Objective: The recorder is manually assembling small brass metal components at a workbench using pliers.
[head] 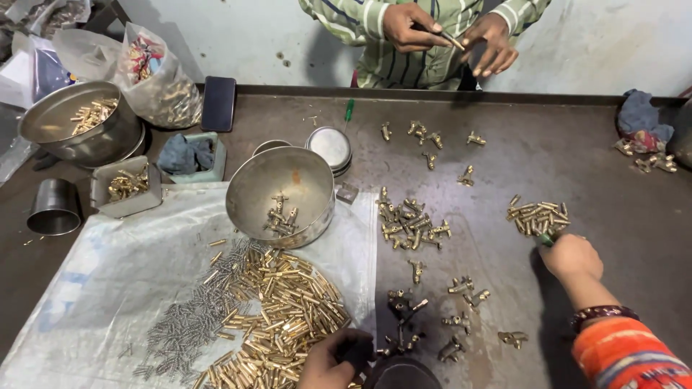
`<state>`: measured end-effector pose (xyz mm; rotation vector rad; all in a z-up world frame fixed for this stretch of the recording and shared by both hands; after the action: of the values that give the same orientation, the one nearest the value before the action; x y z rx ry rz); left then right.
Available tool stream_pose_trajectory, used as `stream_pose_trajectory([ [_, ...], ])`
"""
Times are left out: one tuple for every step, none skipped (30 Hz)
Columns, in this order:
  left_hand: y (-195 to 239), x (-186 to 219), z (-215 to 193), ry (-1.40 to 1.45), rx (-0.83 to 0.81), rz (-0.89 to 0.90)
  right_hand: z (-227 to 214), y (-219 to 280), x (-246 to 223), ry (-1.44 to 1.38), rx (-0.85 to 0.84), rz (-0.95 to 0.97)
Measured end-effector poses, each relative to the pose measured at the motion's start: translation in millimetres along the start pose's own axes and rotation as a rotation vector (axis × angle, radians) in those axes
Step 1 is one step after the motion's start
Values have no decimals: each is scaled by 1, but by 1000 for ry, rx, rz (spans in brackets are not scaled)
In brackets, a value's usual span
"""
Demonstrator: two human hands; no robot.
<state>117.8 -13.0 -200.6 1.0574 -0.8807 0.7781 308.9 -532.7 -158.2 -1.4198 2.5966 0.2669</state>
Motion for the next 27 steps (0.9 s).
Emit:
stream_pose_trajectory([
  [3,9,3,0,0,2,0,7,0,-1,1,-1],
  [7,24,5,-152,19,70,1,15,-2,-221,-24,-24],
  [11,39,8,-303,40,140,2,22,-4,-440,-48,-50],
  [17,58,17,-302,42,144,-12,64,-40,-441,-47,-54],
  [27,82,30,-409,38,234,-16,118,-74,-829,-267,-56],
  [39,105,43,-516,34,325,-31,180,-102,-1217,-491,-58],
  [48,123,54,-517,41,320,-25,211,-110,-1218,-500,-58],
  [57,142,68,-425,-5,349,-14,245,-121,-1236,-593,-46],
  [67,161,81,-330,-47,376,-4,280,-132,-1251,-689,-33],
  [69,158,84,-330,-37,369,1,292,-132,-1249,-703,-33],
  [71,154,89,-207,-78,345,5,306,-136,-1251,-742,-82],
  [73,151,93,-84,-118,321,9,320,-141,-1254,-780,-130],
  [74,142,90,-83,-111,315,3,325,-139,-1253,-790,-128],
  [76,135,86,-57,-104,333,-18,330,-149,-1228,-719,-384],
  [76,130,82,-32,-100,355,-39,337,-158,-1192,-639,-639],
  [80,132,81,-33,-96,354,-60,344,-161,-1193,-643,-640],
  [84,133,78,-18,-68,339,-83,351,-163,-1053,-559,-687],
  [88,134,75,-2,-41,325,-106,357,-165,-912,-475,-730],
  [92,137,74,-3,-38,326,-115,363,-166,-913,-477,-733],
  [96,139,73,16,-28,309,-116,367,-164,-827,-518,-675],
  [99,140,71,34,-20,293,-118,372,-161,-741,-554,-617],
  [104,143,71,33,-19,294,-115,374,-157,-742,-554,-618],
  [110,152,73,-18,-32,363,-111,375,-152,-765,-586,-588],
  [117,160,76,-69,-46,431,-106,377,-146,-788,-617,-557],
  [120,161,76,-69,-49,431,-105,378,-142,-788,-614,-555],
  [124,165,78,-119,-67,465,-105,379,-138,-771,-594,-554],
  [127,169,81,-169,-86,500,-105,378,-134,-754,-573,-553],
])
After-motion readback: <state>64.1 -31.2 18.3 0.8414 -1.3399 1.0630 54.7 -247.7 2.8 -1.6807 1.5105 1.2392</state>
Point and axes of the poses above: each hand's wrist, its own y-axis away from the middle knuckle, its own z-axis out of the palm, x = y × z, the point moved 8 cm from there along -y, towards the middle knuckle, and after that the axes turned 8 degrees about -y, right-handed, at the moved point
